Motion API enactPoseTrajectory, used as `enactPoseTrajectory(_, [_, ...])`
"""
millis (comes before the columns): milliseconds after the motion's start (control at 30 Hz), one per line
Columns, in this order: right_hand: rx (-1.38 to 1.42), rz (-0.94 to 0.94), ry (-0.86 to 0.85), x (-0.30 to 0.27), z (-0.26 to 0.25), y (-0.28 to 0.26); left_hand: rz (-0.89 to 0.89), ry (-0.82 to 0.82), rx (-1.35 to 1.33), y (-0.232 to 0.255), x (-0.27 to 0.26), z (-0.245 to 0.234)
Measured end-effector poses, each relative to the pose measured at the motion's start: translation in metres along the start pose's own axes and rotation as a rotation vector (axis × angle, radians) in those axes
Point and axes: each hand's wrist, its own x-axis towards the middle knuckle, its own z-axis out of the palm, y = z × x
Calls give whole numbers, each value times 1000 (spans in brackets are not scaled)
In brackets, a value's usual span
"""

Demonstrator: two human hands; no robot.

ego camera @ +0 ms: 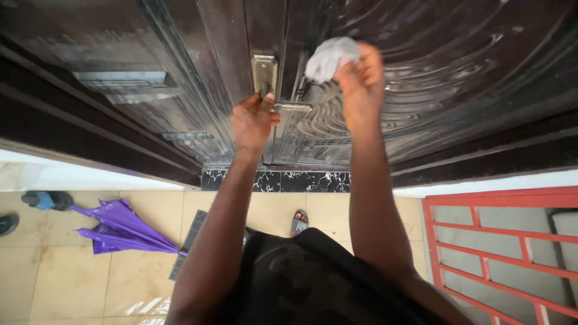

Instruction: The recorder sprays a cloth with a cleaning solution and wipes down a metal door and its handle.

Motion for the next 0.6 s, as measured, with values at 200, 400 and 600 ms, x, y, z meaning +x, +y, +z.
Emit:
enactPoseTrajectory(200, [-525, -488, 60, -12, 26, 4, -55, 30, 0, -6, 2, 2])
enactPoseTrajectory(400, [-1232, -777, 152, -26, -7, 52, -27, 43, -6, -7, 5, 2])
enactPoseTrajectory(600, [-664, -610, 525, -17, -39, 24, -39, 36, 20, -2, 3, -2])
